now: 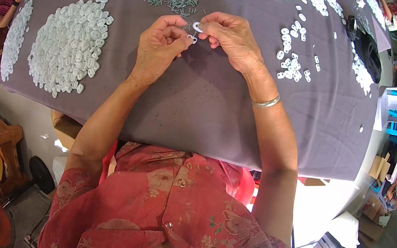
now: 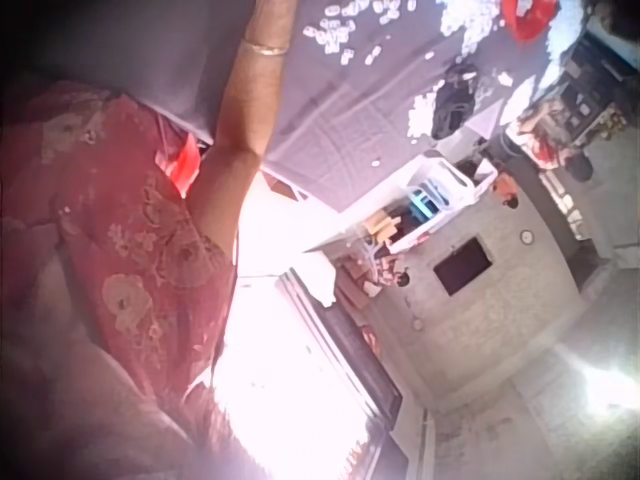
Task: The person is seen assembling small white plastic parts by joining them with a thin metal pin.
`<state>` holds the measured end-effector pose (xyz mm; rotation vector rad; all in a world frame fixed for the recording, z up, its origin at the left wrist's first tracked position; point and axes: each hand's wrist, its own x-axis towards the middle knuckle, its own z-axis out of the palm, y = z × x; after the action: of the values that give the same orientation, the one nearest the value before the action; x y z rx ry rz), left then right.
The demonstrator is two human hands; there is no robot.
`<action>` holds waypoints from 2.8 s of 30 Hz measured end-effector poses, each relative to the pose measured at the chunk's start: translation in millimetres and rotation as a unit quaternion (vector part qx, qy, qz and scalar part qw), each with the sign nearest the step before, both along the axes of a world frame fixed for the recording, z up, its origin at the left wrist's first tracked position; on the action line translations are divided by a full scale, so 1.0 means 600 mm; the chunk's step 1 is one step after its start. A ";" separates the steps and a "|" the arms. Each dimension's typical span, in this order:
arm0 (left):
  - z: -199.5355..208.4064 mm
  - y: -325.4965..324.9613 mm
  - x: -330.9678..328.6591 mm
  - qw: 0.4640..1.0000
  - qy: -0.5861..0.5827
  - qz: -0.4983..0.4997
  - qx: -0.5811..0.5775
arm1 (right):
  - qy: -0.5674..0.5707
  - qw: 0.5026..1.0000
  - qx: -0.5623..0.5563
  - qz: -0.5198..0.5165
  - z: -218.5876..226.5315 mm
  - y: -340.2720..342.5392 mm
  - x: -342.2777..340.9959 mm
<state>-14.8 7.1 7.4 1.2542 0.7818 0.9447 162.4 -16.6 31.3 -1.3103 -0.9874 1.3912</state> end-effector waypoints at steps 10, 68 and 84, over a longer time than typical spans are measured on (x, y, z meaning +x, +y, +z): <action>0.001 0.000 0.000 1.000 0.009 -0.001 0.004 | -0.025 0.999 0.021 0.011 0.000 -0.001 0.000; 0.003 0.003 -0.007 0.999 -0.052 -0.003 0.000 | -0.481 0.806 0.342 0.045 0.000 -0.027 -0.036; 0.008 0.013 -0.021 0.998 0.005 -0.065 0.019 | -0.516 0.755 0.401 0.062 -0.018 -0.027 -0.022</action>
<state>-27.5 15.0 12.0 1.3263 0.6843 0.8520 149.0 -33.0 20.3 -1.2616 -2.1212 0.0536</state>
